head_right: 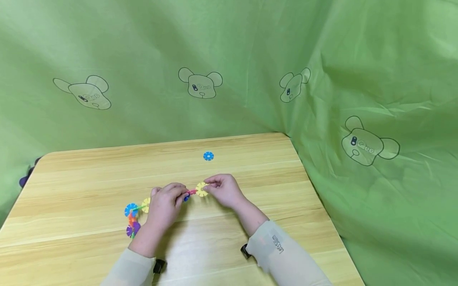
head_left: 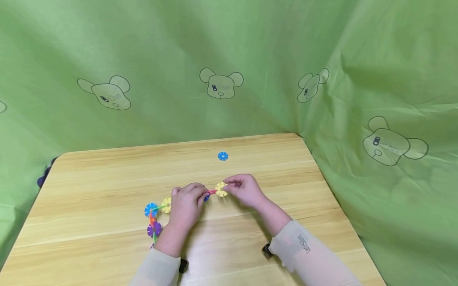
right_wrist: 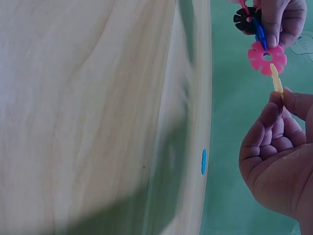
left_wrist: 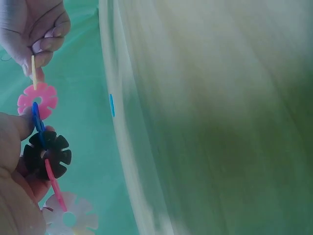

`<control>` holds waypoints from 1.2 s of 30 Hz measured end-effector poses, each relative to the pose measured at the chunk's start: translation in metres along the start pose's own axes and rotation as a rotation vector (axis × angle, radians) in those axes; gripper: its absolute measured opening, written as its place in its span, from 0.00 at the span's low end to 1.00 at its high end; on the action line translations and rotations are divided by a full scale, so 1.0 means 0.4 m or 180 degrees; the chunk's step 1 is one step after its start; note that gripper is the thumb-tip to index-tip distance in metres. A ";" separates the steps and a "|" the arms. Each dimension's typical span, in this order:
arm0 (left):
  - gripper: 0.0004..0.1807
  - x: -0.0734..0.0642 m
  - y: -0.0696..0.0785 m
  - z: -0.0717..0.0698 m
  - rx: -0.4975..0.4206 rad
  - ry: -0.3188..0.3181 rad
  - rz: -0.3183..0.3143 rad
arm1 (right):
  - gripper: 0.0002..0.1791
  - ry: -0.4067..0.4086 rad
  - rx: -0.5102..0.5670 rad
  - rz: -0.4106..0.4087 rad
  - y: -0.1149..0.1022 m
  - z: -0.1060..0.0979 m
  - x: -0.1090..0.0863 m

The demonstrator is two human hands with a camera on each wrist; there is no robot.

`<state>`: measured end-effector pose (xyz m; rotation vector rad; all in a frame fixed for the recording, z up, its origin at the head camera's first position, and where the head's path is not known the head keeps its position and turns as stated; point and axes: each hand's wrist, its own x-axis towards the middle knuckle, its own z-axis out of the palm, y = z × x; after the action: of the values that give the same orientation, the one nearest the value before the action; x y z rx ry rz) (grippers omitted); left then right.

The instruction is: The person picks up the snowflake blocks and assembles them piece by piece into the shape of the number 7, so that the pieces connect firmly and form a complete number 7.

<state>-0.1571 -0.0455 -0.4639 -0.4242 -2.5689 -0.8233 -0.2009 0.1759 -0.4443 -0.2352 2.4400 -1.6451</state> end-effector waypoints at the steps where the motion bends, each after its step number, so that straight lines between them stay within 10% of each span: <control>1: 0.02 0.000 0.000 0.000 0.0000 0.0009 0.0007 | 0.11 0.0002 0.0004 0.0016 -0.001 0.001 -0.001; 28: 0.03 0.012 -0.005 0.004 0.0006 0.0283 0.0255 | 0.09 0.0137 0.0744 0.0350 -0.011 0.041 0.007; 36: 0.05 0.032 0.014 -0.011 0.0045 0.0007 0.0220 | 0.10 0.0206 0.0812 0.0405 -0.007 0.037 0.012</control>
<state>-0.1648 -0.0416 -0.4520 -0.5045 -2.5412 -0.7805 -0.2017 0.1604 -0.4474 0.0103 2.2062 -1.9077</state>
